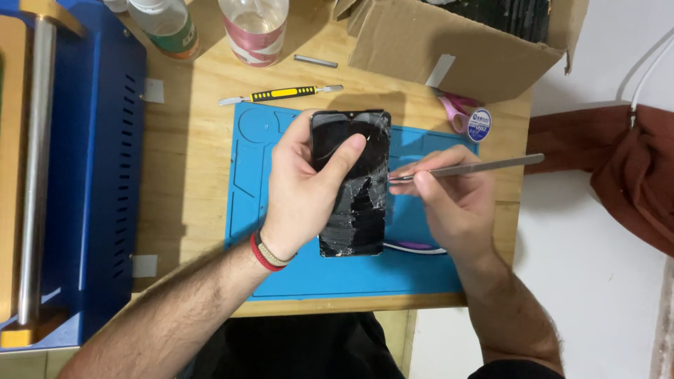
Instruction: Repairing a mobile phone by cleaning the frame and prying off the broken screen using specialized tools
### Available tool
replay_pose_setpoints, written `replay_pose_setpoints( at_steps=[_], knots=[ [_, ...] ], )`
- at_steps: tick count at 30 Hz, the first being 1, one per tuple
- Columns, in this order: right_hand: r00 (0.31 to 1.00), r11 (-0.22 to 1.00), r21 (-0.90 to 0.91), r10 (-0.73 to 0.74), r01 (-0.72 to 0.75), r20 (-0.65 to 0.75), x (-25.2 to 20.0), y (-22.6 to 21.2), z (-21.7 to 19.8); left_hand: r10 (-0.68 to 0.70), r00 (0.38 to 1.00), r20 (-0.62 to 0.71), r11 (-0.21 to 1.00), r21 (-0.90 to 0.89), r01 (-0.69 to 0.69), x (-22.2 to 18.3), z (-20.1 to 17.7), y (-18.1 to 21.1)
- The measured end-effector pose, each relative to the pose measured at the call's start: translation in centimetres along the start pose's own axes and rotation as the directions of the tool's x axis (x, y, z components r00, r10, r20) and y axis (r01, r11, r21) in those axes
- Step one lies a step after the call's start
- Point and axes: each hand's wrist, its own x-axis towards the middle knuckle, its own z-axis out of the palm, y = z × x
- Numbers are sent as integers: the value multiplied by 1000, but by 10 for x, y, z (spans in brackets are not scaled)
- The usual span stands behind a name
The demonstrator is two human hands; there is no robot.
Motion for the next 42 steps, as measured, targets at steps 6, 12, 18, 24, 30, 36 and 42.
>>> replay_pose_setpoints(
  at_steps=[6,12,18,24,30,36,42],
  knots=[
    [997,979,-191,-64,71,41,-1,13,-5,-4,999,-38,1000,-18,3,1,-2,-2],
    [999,990,-136,-34,35,8,-3,29,-2,48,998,-50,996,77,-44,-1,-4,10],
    [1000,1000,-3,8,-8,-7,3,31,-7,61,997,-38,994,89,-58,-1,-1,2],
    [1000,998,-53,29,-29,0,5,33,-12,84,996,-37,991,112,-79,2,-2,8],
    [990,998,-19,65,-68,-123,-2,33,-5,90,992,-91,990,120,-79,-4,-1,6],
    [981,993,30,114,-111,-159,-5,36,-4,119,989,-82,976,191,-102,-10,0,6],
    [984,991,55,128,-122,-123,-5,40,-9,117,991,-60,979,177,-105,-9,1,5]
  ],
)
